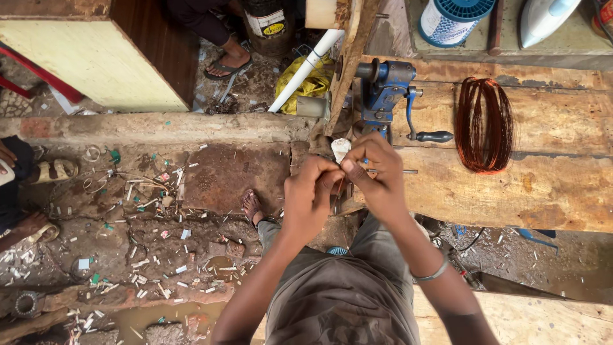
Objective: The person winds copper wire onto a wooden spool using a manual winding machine, then removes the finished coil and secures the ends by hand.
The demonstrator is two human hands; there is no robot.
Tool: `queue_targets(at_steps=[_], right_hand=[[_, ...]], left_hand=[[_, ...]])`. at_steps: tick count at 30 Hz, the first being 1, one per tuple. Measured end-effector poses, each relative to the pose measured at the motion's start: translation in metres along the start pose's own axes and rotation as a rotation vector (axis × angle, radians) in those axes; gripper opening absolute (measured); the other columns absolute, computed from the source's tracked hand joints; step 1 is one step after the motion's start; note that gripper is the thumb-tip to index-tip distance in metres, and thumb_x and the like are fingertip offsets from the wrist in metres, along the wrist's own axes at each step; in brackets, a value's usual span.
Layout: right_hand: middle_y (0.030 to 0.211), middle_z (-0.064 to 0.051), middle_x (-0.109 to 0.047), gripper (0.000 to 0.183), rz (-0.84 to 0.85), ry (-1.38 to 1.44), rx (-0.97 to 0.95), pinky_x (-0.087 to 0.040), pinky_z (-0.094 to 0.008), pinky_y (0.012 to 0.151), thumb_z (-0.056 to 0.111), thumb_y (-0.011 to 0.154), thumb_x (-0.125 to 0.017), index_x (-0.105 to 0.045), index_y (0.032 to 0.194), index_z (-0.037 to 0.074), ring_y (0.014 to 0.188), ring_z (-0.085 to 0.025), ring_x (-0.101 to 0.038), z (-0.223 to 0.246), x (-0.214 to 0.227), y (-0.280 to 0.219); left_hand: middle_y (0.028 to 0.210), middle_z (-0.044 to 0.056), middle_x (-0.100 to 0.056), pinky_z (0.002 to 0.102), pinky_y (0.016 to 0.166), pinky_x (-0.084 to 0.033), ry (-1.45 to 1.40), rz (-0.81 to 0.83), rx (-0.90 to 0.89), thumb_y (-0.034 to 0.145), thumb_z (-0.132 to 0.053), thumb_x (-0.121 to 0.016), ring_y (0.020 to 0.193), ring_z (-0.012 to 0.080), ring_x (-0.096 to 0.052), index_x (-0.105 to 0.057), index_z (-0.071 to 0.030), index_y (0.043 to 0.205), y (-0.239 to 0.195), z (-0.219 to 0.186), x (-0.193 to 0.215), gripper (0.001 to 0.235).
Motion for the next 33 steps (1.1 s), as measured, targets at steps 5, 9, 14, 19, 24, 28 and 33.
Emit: queue_targets(at_steps=[5, 9, 14, 19, 24, 28, 33], right_hand=[[0.08, -0.002, -0.062, 0.007, 0.006, 0.134, -0.169, -0.046, -0.024, 0.062, 0.007, 0.102, -0.065, -0.06, 0.098, 0.003, 0.069, -0.009, -0.056, -0.019, -0.008, -0.004], [0.075, -0.001, -0.06, 0.017, -0.168, 0.187, -0.172, -0.038, -0.022, 0.052, 0.016, 0.103, -0.065, -0.062, 0.094, 0.003, 0.058, -0.008, -0.051, -0.019, 0.003, -0.007], [0.067, 0.003, -0.055, 0.015, -0.121, 0.264, -0.348, -0.037, -0.023, 0.05, 0.016, 0.103, -0.058, -0.064, 0.11, 0.005, 0.054, -0.009, -0.051, -0.022, -0.01, -0.012], [0.091, -0.015, -0.066, 0.043, -0.009, -0.319, 0.424, -0.048, -0.034, 0.064, -0.013, 0.079, -0.06, -0.066, 0.119, 0.001, 0.074, -0.027, -0.062, 0.055, -0.015, -0.006], [0.093, -0.01, -0.07, 0.032, -0.126, -0.493, 0.593, -0.053, -0.034, 0.074, -0.005, 0.081, -0.073, -0.071, 0.111, 0.005, 0.083, -0.028, -0.068, 0.055, -0.002, -0.014], [0.084, -0.008, -0.072, 0.003, -0.168, 0.16, -0.13, -0.052, -0.025, 0.061, 0.005, 0.094, -0.067, -0.069, 0.093, 0.007, 0.067, -0.015, -0.065, -0.033, -0.002, -0.023], [0.095, -0.014, -0.07, 0.016, -0.166, -0.023, 0.003, -0.054, -0.032, 0.073, 0.012, 0.101, -0.062, -0.066, 0.105, -0.003, 0.083, -0.018, -0.067, -0.003, -0.001, -0.028]], left_hand=[[0.082, 0.011, -0.07, 0.026, 0.061, -0.045, -0.697, 0.076, 0.365, 0.106, 0.002, -0.067, 0.067, 0.01, -0.058, -0.066, 0.003, 0.103, -0.002, 0.042, -0.002, 0.004], [0.097, 0.009, -0.074, 0.026, 0.074, -0.055, -0.432, 0.125, 0.155, 0.096, 0.007, -0.058, 0.085, 0.0127, -0.07, -0.07, -0.005, 0.115, 0.001, 0.009, 0.01, 0.025], [0.103, 0.01, -0.073, 0.033, 0.074, -0.052, 0.563, -0.043, -0.674, 0.086, 0.003, -0.073, 0.082, 0.0207, -0.067, -0.07, -0.007, 0.118, -0.018, -0.061, 0.018, 0.034], [0.086, 0.007, -0.071, 0.026, 0.065, -0.051, -0.235, 0.007, 0.16, 0.103, 0.007, -0.059, 0.072, 0.009, -0.061, -0.07, 0.0, 0.116, 0.005, 0.036, 0.024, 0.018], [0.09, 0.008, -0.073, 0.026, 0.065, -0.052, -0.535, 0.17, 0.341, 0.1, 0.007, -0.059, 0.075, 0.0091, -0.065, -0.07, 0.004, 0.116, -0.001, 0.045, 0.008, 0.019], [0.104, 0.01, -0.077, 0.026, 0.085, -0.062, -0.001, 0.036, -0.044, 0.098, 0.01, -0.058, 0.1, 0.0124, -0.076, -0.069, -0.001, 0.114, -0.002, -0.002, 0.009, 0.022], [0.101, 0.012, -0.076, 0.031, 0.083, -0.059, 0.169, 0.031, -0.275, 0.088, 0.014, -0.061, 0.095, 0.0199, -0.074, -0.066, -0.001, 0.109, -0.004, -0.03, 0.013, 0.027]])
Point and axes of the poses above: each hand's wrist, its own y-axis towards the middle knuckle, its own x-axis out of the back of the hand, z = x × y, the point moved 9 cm from there along y, towards the middle knuckle
